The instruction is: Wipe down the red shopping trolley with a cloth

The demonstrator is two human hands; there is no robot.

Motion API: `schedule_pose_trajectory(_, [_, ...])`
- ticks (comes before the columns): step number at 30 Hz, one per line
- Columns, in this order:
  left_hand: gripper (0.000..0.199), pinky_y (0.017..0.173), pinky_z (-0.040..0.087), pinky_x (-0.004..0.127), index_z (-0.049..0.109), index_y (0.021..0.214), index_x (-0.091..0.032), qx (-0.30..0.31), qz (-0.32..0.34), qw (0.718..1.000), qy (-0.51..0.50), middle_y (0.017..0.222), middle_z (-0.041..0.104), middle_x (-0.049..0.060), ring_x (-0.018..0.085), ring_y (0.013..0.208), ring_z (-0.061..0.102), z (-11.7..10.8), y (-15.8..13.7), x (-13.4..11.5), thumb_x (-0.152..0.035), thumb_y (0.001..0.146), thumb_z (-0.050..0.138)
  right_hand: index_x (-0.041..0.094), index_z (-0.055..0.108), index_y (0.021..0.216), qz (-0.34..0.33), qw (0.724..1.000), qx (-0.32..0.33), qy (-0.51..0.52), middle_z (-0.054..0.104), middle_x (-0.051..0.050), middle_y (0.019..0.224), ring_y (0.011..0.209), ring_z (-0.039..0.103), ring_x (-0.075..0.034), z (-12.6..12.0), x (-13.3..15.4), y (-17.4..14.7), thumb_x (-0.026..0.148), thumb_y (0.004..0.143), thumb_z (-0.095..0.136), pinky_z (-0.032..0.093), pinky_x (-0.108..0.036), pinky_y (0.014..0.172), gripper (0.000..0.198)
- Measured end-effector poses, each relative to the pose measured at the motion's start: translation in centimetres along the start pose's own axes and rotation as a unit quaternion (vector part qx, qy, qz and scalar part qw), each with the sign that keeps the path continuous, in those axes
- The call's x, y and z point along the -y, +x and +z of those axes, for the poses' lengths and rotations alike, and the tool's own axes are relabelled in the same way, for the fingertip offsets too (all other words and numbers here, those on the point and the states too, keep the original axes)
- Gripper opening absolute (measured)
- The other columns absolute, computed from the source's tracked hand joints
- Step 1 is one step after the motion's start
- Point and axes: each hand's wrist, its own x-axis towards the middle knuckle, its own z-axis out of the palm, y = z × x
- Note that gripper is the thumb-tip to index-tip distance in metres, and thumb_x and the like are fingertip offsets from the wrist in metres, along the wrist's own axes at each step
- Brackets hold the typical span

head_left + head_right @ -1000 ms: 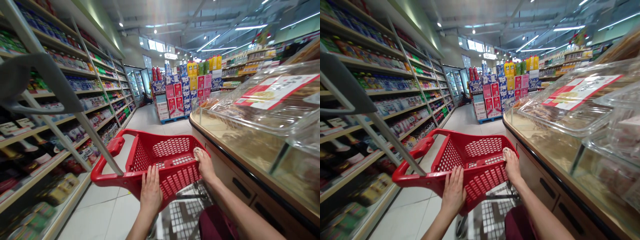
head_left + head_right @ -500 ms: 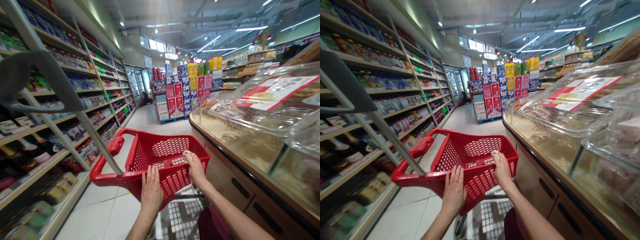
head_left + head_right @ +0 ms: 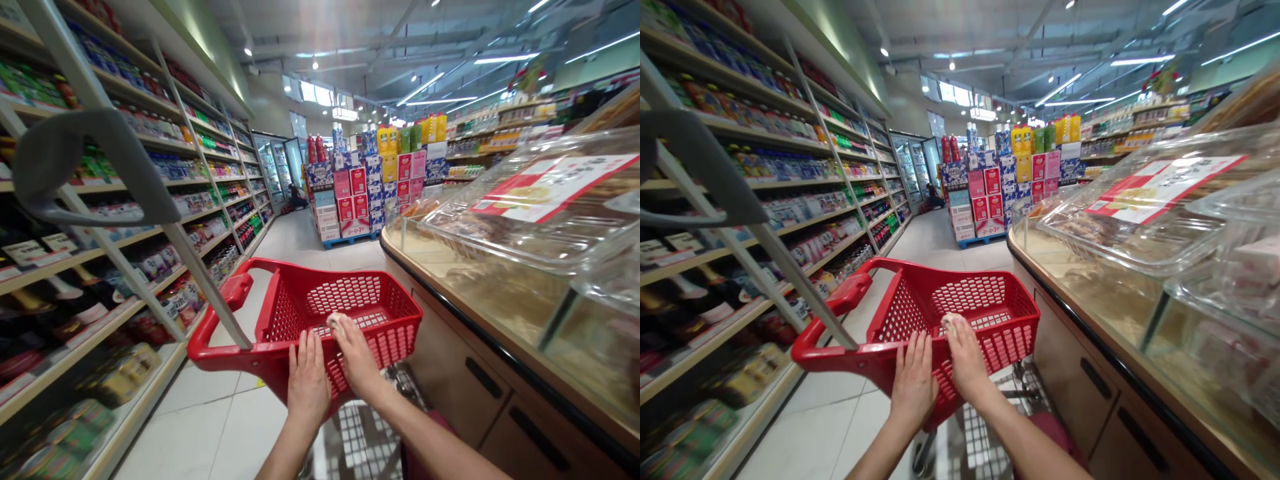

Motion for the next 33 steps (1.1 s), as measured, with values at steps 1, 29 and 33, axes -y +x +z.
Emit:
schedule_pose_trajectory(1, [0.06,0.105,0.017,0.042,0.04,0.124,-0.006,-0.001,0.004,1.0,-0.002,0.132,0.04,0.013,0.025,0.125,0.027,0.0,0.0,0.1,-0.024,0.067,0.046,0.017,0.041,0.126,-0.017,1.0,0.004,0.013,0.036,-0.01,0.134,0.127,0.025,-0.02,0.2,0.6,0.0,-0.002,0.071,0.033,0.033,-0.044,0.1,0.059])
schedule_pose_trajectory(29, [0.051,0.097,0.03,0.047,0.039,0.12,-0.006,-0.12,-0.103,0.987,0.037,0.122,0.048,0.018,0.03,0.122,0.032,-3.8,-2.2,10.8,-0.015,0.07,0.043,0.019,0.045,0.123,-0.081,0.974,-0.013,0.212,0.041,-0.01,0.131,0.125,0.029,-0.02,2.2,14.1,4.4,0.006,0.079,0.039,0.034,-0.041,0.1,0.046])
schedule_pose_trajectory(33, [0.057,0.098,0.031,0.046,0.035,0.123,-0.007,-0.117,-0.087,0.988,0.049,0.125,0.046,0.016,0.028,0.124,0.03,-3.9,-2.6,10.6,-0.011,0.066,0.041,0.021,0.05,0.119,-0.132,0.963,-0.024,0.234,0.045,-0.009,0.128,0.12,0.039,-0.019,1.0,13.9,4.9,0.008,0.082,0.038,0.041,-0.036,0.096,0.041])
